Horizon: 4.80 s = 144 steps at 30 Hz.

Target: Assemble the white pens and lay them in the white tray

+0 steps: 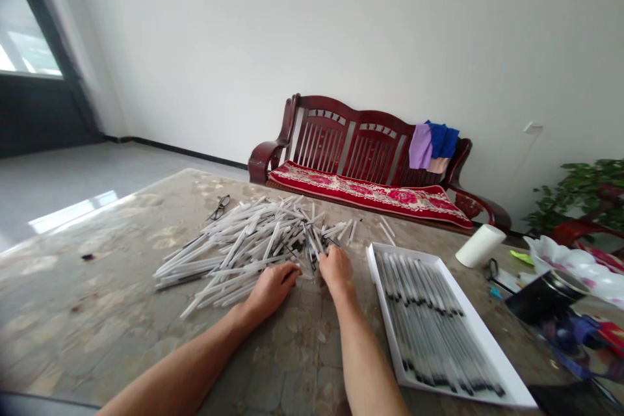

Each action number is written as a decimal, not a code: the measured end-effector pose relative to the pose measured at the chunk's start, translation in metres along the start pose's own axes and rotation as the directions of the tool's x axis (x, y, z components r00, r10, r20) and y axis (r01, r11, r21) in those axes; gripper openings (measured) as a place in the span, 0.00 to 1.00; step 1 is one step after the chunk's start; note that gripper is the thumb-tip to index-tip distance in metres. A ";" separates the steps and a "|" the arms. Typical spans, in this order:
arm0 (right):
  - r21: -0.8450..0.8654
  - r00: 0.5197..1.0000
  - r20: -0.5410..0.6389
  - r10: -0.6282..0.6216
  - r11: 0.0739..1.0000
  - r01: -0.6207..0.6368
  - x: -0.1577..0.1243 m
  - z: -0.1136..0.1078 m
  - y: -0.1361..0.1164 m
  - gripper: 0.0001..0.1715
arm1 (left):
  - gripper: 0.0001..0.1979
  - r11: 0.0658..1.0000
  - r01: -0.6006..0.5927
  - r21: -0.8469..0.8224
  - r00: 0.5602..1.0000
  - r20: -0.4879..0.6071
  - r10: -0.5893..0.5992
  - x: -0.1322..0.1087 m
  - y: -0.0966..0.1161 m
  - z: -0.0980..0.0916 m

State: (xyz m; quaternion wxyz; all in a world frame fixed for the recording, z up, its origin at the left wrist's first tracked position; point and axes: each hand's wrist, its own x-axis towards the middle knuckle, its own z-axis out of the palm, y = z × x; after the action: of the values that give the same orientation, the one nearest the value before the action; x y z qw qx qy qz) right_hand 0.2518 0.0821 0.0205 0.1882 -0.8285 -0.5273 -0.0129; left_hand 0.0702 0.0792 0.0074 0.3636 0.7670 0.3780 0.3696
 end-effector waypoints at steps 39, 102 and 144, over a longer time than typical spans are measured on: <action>-0.198 0.991 0.079 -0.105 0.973 0.119 -0.012 -0.005 -0.029 0.10 | 0.15 0.655 0.149 -0.741 0.875 -0.211 -0.437 0.013 -0.006 0.008; 0.524 0.974 -0.194 -0.116 0.827 0.203 -0.040 0.015 0.026 0.13 | 0.08 0.194 0.211 -0.958 0.772 0.042 -0.634 0.014 0.016 -0.004; 0.881 0.996 -0.081 0.044 0.471 0.051 -0.058 0.003 -0.003 0.14 | 0.08 0.262 0.231 -0.937 0.848 0.063 -0.526 0.009 0.013 0.006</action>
State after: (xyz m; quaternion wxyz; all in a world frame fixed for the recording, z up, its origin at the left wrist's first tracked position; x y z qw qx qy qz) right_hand 0.2232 0.0336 0.0061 0.6117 -0.6108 -0.4513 0.2215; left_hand 0.0834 0.0790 0.0181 0.7517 0.2579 0.3234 0.5136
